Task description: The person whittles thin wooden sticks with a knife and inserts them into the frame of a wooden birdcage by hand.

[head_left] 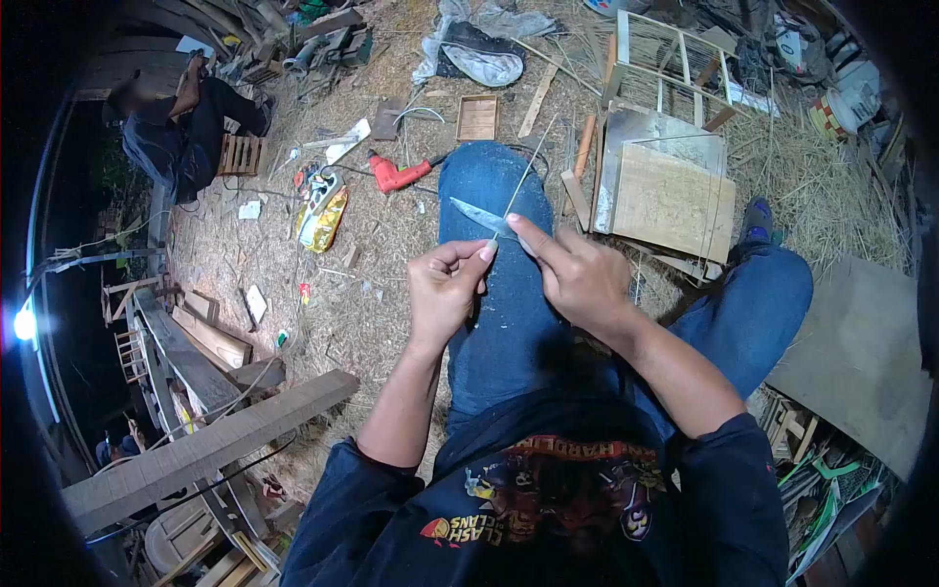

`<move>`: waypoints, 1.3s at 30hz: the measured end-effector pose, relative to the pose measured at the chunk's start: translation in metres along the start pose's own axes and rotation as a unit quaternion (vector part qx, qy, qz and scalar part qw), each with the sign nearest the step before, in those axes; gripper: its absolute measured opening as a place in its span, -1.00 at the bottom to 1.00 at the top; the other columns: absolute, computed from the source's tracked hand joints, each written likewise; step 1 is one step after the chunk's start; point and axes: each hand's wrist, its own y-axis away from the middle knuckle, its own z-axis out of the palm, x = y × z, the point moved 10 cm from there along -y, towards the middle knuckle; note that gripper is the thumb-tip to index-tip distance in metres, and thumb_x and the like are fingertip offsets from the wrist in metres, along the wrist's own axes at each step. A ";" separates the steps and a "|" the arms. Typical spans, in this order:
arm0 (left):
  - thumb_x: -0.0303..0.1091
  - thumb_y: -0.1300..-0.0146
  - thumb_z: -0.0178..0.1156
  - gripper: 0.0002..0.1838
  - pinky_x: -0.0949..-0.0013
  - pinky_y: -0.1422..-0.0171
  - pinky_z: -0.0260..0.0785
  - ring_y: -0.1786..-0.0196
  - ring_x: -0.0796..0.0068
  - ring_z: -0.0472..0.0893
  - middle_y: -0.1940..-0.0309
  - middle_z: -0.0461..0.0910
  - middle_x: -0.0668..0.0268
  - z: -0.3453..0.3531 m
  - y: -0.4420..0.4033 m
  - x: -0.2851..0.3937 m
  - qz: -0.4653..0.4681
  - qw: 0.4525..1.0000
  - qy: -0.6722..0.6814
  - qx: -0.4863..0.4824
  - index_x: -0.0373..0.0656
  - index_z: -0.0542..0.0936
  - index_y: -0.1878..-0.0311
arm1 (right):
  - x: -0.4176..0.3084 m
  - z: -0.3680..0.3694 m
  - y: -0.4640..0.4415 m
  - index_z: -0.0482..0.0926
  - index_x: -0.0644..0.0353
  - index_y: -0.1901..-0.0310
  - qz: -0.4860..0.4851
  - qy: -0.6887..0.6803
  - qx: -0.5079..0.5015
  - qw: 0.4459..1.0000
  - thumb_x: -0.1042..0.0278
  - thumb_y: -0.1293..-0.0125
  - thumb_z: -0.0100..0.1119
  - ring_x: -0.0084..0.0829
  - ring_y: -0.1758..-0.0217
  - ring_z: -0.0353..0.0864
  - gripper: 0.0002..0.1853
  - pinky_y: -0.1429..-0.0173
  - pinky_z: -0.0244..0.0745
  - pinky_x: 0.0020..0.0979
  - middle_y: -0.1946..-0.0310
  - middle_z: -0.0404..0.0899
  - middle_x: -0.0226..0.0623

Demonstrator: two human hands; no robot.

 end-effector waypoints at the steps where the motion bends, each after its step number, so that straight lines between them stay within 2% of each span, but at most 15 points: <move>1: -0.38 -0.39 0.45 -0.82 0.61 0.50 0.15 0.58 0.80 0.44 0.57 0.61 0.47 0.000 0.000 0.000 -0.002 1.000 0.004 0.003 -0.32 0.79 0.10 | 0.003 0.001 -0.002 0.65 -0.40 -0.35 0.000 0.000 0.001 1.000 0.31 -0.40 0.32 -0.33 0.61 0.60 -0.49 0.55 0.47 -0.21 0.50 0.59 -0.37; 3: -0.38 -0.39 0.46 -0.82 0.61 0.51 0.15 0.59 0.80 0.44 0.58 0.60 0.47 -0.003 0.001 -0.001 -0.007 1.000 0.006 0.008 -0.32 0.79 0.10 | 0.015 -0.001 -0.005 0.62 -0.45 -0.36 0.036 -0.005 0.025 0.999 0.35 -0.34 0.25 -0.30 0.63 0.59 -0.42 0.59 0.49 -0.22 0.52 0.53 -0.43; 6: -0.38 -0.39 0.45 -0.81 0.61 0.52 0.15 0.60 0.79 0.43 0.58 0.61 0.47 -0.001 0.001 -0.002 -0.028 1.000 0.003 -0.003 -0.32 0.79 0.09 | 0.006 0.001 -0.002 0.60 -0.44 -0.38 0.011 0.001 0.009 1.000 0.37 -0.33 0.24 -0.28 0.62 0.61 -0.40 0.58 0.51 -0.20 0.51 0.53 -0.42; 9: -0.37 -0.39 0.45 -0.81 0.61 0.54 0.13 0.61 0.80 0.42 0.59 0.60 0.47 -0.001 0.000 -0.002 -0.028 1.000 -0.003 -0.005 -0.31 0.79 0.09 | -0.001 0.003 0.000 0.65 -0.37 -0.35 0.016 -0.005 -0.029 0.999 0.32 -0.38 0.30 -0.25 0.55 0.63 -0.48 0.52 0.50 -0.21 0.49 0.56 -0.33; 13: -0.37 -0.38 0.45 -0.80 0.62 0.55 0.14 0.61 0.79 0.43 0.54 0.64 0.44 0.000 0.008 0.002 -0.031 0.999 0.012 -0.022 -0.31 0.78 0.05 | 0.003 0.001 -0.006 0.66 -0.35 -0.34 0.019 -0.024 -0.017 0.999 0.33 -0.39 0.29 -0.25 0.53 0.64 -0.50 0.51 0.51 -0.20 0.49 0.57 -0.33; 15: -0.38 -0.38 0.45 -0.79 0.62 0.56 0.14 0.62 0.79 0.44 0.52 0.66 0.42 -0.002 0.013 0.002 -0.034 0.999 0.020 -0.025 -0.31 0.78 0.04 | 0.008 0.002 -0.006 0.57 -0.42 -0.41 0.011 -0.017 0.003 1.000 0.34 -0.33 0.27 -0.24 0.60 0.63 -0.39 0.57 0.53 -0.17 0.50 0.54 -0.38; 18: -0.40 -0.38 0.44 -0.79 0.62 0.55 0.16 0.61 0.79 0.46 0.49 0.69 0.38 -0.008 0.014 -0.011 -0.044 0.999 -0.016 -0.014 -0.32 0.77 0.02 | 0.011 0.003 -0.004 0.57 -0.42 -0.41 0.013 -0.003 0.010 1.000 0.33 -0.33 0.28 -0.25 0.60 0.63 -0.38 0.57 0.53 -0.18 0.51 0.53 -0.38; 22: -0.42 -0.40 0.43 -0.81 0.61 0.59 0.14 0.63 0.81 0.44 0.50 0.70 0.38 -0.007 0.012 -0.012 -0.048 0.998 0.025 -0.015 -0.34 0.75 0.02 | -0.012 0.007 0.006 0.58 -0.42 -0.41 -0.018 0.011 -0.037 0.999 0.32 -0.32 0.29 -0.28 0.59 0.64 -0.39 0.56 0.53 -0.21 0.51 0.53 -0.37; 26: -0.39 -0.42 0.42 -0.81 0.61 0.61 0.15 0.66 0.79 0.44 0.51 0.70 0.37 -0.005 0.014 -0.010 -0.079 0.996 0.025 -0.015 -0.33 0.75 0.04 | 0.003 0.004 0.000 0.59 -0.43 -0.40 0.016 0.011 -0.010 1.000 0.32 -0.33 0.29 -0.29 0.58 0.64 -0.39 0.55 0.53 -0.23 0.50 0.53 -0.36; 32: -0.39 -0.42 0.42 -0.80 0.62 0.60 0.17 0.64 0.80 0.46 0.52 0.70 0.38 -0.003 0.013 -0.009 -0.056 0.998 0.019 -0.019 -0.33 0.75 0.04 | 0.009 -0.004 -0.003 0.62 -0.40 -0.39 0.047 -0.001 -0.005 0.999 0.36 -0.38 0.28 -0.30 0.58 0.60 -0.43 0.52 0.49 -0.22 0.50 0.54 -0.34; 34: -0.39 -0.41 0.42 -0.81 0.63 0.58 0.17 0.63 0.81 0.46 0.51 0.70 0.38 -0.005 0.012 -0.016 -0.043 0.999 0.017 -0.011 -0.33 0.76 0.04 | -0.005 -0.002 0.001 0.64 -0.39 -0.36 0.008 0.010 -0.020 1.000 0.36 -0.38 0.28 -0.29 0.58 0.61 -0.46 0.53 0.48 -0.22 0.52 0.52 -0.35; 38: -0.42 -0.40 0.43 -0.81 0.64 0.55 0.17 0.60 0.83 0.45 0.50 0.70 0.38 -0.005 0.013 -0.013 -0.035 0.999 0.024 0.000 -0.33 0.76 0.04 | -0.006 -0.001 0.001 0.66 -0.39 -0.34 -0.002 0.005 -0.009 1.000 0.37 -0.37 0.29 -0.29 0.60 0.59 -0.46 0.56 0.46 -0.21 0.54 0.51 -0.35; 39: -0.42 -0.40 0.43 -0.81 0.64 0.55 0.17 0.60 0.83 0.45 0.50 0.70 0.38 -0.006 0.014 -0.014 -0.035 0.999 0.024 0.002 -0.33 0.76 0.04 | 0.000 -0.002 -0.002 0.64 -0.39 -0.36 0.001 0.007 0.009 1.000 0.40 -0.31 0.27 -0.29 0.63 0.59 -0.41 0.57 0.50 -0.21 0.53 0.50 -0.37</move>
